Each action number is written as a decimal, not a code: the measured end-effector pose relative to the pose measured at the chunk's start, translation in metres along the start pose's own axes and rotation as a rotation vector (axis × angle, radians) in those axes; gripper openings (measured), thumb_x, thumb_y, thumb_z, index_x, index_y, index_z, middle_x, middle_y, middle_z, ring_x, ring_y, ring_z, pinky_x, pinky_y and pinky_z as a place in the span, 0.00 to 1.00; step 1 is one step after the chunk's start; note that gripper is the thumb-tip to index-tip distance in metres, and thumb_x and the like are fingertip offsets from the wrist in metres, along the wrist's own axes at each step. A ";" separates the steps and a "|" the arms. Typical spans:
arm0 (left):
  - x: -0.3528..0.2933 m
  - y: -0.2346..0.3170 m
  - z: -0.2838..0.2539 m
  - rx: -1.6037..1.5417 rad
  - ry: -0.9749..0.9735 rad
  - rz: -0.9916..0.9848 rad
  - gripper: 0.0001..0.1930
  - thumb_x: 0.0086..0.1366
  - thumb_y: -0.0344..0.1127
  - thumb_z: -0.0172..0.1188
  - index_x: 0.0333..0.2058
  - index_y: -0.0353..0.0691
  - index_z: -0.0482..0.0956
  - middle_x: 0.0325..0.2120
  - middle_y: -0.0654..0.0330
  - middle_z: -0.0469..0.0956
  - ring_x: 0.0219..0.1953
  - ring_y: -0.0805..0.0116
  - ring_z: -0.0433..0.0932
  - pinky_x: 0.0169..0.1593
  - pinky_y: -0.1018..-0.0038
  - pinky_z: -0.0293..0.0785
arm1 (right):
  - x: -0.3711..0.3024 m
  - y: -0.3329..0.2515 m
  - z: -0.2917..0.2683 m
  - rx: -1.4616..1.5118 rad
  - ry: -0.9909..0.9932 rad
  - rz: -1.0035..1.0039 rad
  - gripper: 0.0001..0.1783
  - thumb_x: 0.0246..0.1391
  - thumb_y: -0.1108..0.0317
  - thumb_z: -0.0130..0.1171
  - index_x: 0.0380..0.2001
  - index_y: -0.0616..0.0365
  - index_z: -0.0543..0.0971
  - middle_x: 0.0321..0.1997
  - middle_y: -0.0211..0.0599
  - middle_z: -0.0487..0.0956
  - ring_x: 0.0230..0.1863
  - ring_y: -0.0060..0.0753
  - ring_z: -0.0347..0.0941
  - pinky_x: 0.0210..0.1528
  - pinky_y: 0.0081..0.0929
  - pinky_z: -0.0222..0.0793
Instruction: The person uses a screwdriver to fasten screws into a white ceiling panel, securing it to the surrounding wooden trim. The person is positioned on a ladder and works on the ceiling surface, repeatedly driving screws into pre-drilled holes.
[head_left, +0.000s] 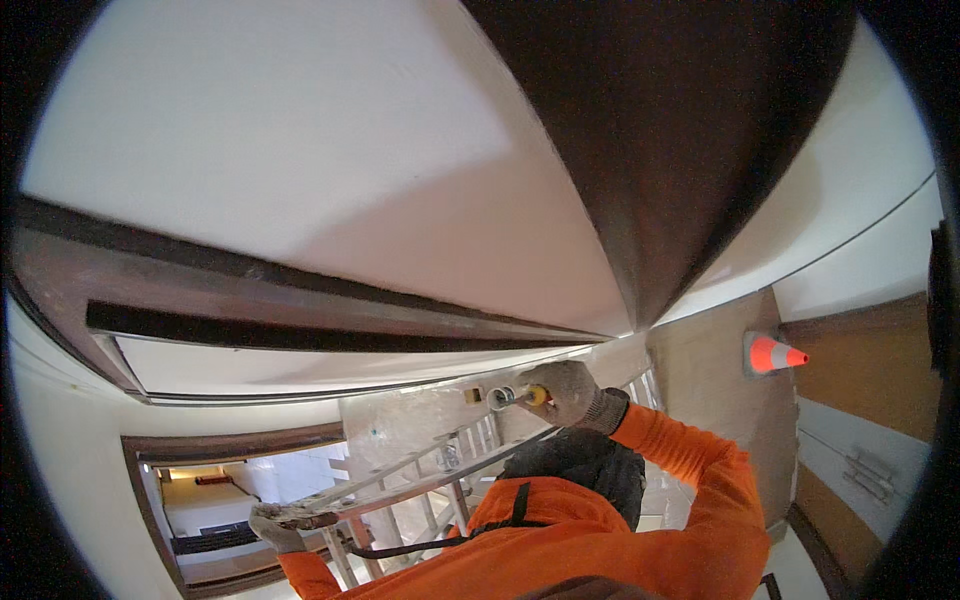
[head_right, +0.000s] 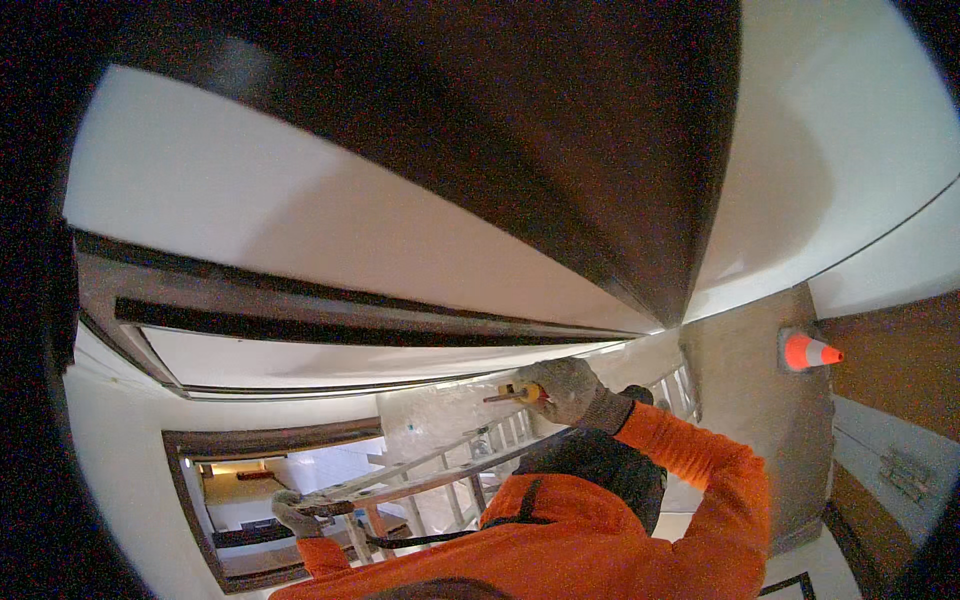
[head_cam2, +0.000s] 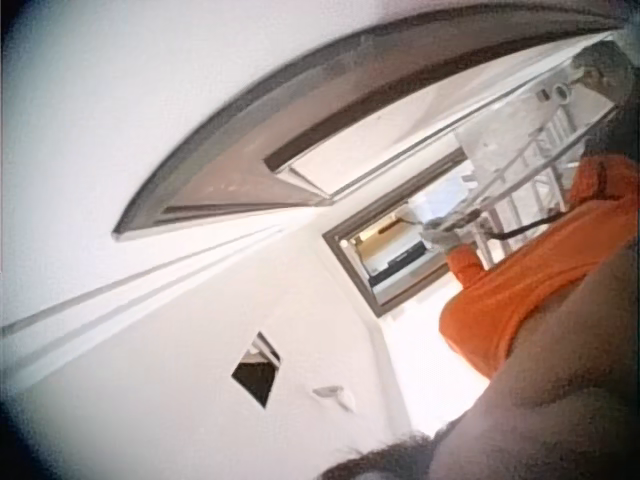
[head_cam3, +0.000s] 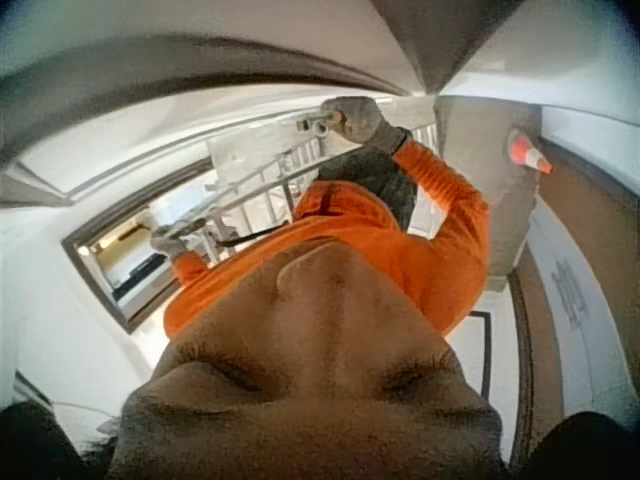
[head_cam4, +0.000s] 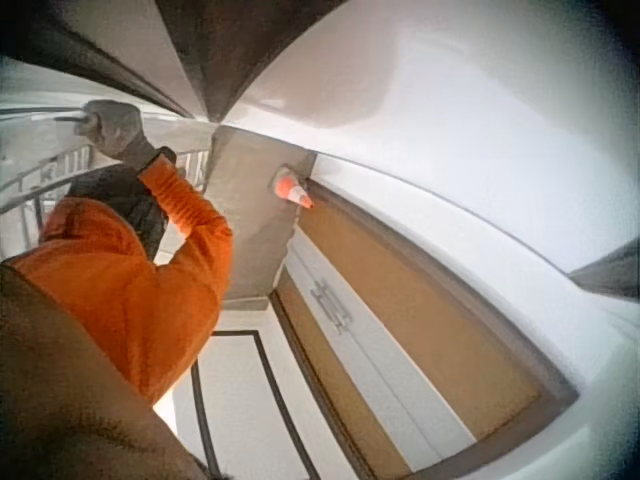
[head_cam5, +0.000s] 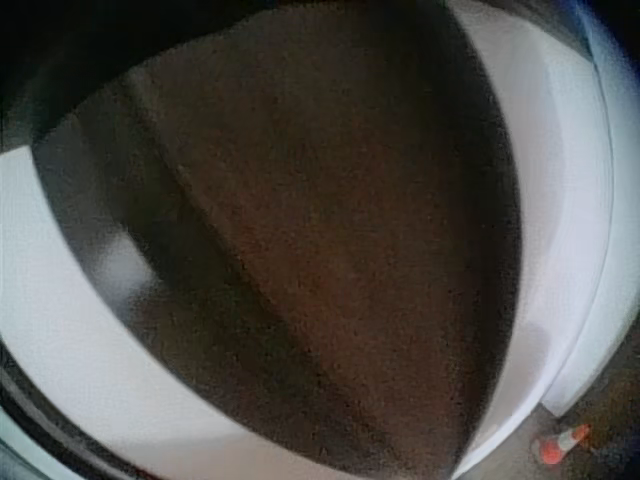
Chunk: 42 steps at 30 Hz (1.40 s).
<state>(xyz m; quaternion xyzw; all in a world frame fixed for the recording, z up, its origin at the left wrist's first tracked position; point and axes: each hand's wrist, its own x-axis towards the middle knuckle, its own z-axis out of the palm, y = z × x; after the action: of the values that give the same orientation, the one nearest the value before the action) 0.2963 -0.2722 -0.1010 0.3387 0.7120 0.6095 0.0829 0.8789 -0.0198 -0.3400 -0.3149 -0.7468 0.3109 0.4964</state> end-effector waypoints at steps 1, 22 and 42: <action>-0.009 0.016 0.033 -0.008 0.164 -0.082 0.16 0.67 0.47 0.46 0.22 0.48 0.65 0.19 0.66 0.65 0.22 0.68 0.67 0.28 0.69 0.70 | 0.009 -0.003 -0.013 0.005 0.063 0.000 0.21 0.53 0.54 0.70 0.44 0.55 0.81 0.31 0.41 0.81 0.30 0.49 0.81 0.33 0.42 0.77; 0.009 -0.008 0.009 0.103 0.127 0.189 0.14 0.68 0.45 0.49 0.25 0.46 0.65 0.23 0.67 0.62 0.27 0.70 0.63 0.33 0.70 0.63 | 0.048 -0.056 -0.081 -0.351 0.445 0.035 0.16 0.57 0.60 0.69 0.46 0.51 0.79 0.32 0.36 0.82 0.24 0.37 0.80 0.27 0.32 0.75; -0.012 -0.005 0.013 0.047 0.168 0.104 0.11 0.69 0.43 0.50 0.34 0.43 0.75 0.31 0.64 0.73 0.35 0.69 0.73 0.42 0.70 0.71 | -0.399 0.151 -0.036 -0.426 -0.564 1.092 0.27 0.62 0.44 0.53 0.42 0.58 0.84 0.42 0.57 0.84 0.47 0.61 0.80 0.49 0.53 0.73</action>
<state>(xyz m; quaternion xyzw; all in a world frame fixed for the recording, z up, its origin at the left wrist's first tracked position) 0.3107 -0.2685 -0.1123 0.3249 0.7121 0.6222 -0.0168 1.0598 -0.2337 -0.6636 -0.6470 -0.6263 0.4344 -0.0213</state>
